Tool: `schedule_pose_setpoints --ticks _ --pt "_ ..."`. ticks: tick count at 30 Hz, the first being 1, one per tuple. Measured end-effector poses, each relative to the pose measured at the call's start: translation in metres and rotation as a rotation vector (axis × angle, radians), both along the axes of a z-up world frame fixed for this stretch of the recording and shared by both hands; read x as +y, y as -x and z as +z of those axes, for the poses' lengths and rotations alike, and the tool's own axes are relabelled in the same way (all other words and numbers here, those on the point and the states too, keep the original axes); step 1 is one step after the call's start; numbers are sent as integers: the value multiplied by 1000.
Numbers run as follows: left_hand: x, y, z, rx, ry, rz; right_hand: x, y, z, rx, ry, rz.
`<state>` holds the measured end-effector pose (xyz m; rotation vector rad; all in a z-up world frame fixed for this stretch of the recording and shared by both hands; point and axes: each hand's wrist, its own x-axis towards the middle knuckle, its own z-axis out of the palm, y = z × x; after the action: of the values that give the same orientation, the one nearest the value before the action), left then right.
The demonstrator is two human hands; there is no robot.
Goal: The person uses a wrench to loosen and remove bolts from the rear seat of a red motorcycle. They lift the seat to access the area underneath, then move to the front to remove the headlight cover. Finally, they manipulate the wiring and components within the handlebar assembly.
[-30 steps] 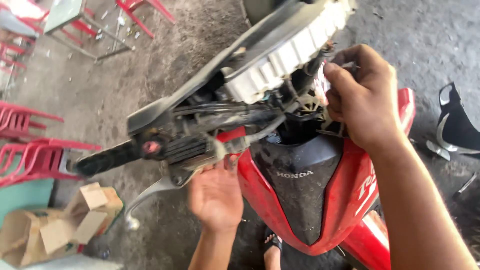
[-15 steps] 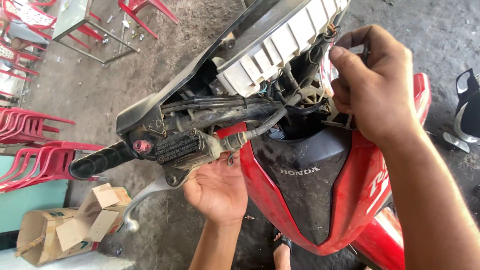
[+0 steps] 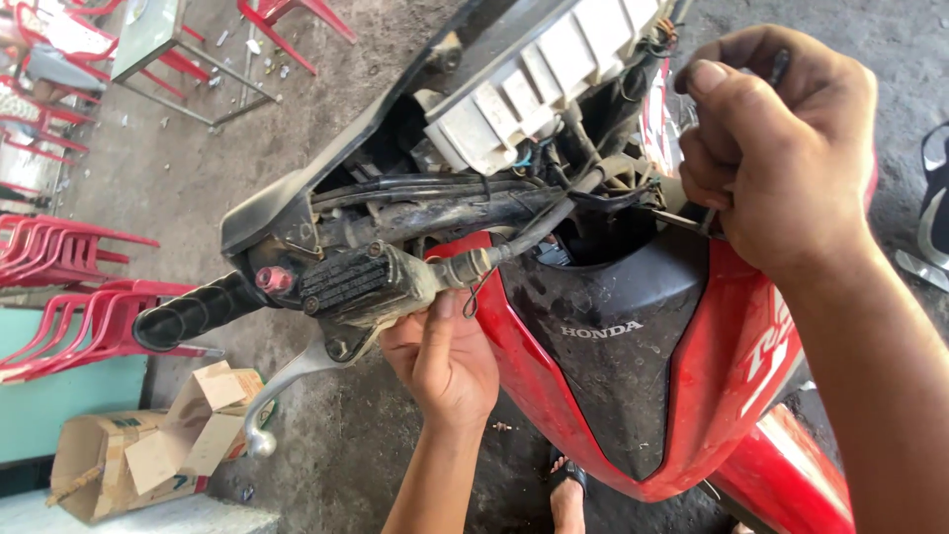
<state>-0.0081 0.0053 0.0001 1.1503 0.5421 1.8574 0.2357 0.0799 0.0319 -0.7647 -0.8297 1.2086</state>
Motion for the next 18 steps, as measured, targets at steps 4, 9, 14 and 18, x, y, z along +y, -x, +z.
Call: schedule_pose_setpoints --ticks 4,9,14,18 --pt "-1 2 4 -30 35 17 -22 3 1 -9 -36 -31" --pt "0 13 7 53 88 -15 -100 56 27 -760 -369 -365" --pt "-3 17 8 70 132 21 -102 115 17 -791 -468 -218" --pt "-2 15 17 51 166 21 -94 133 3 -893 -504 -304"
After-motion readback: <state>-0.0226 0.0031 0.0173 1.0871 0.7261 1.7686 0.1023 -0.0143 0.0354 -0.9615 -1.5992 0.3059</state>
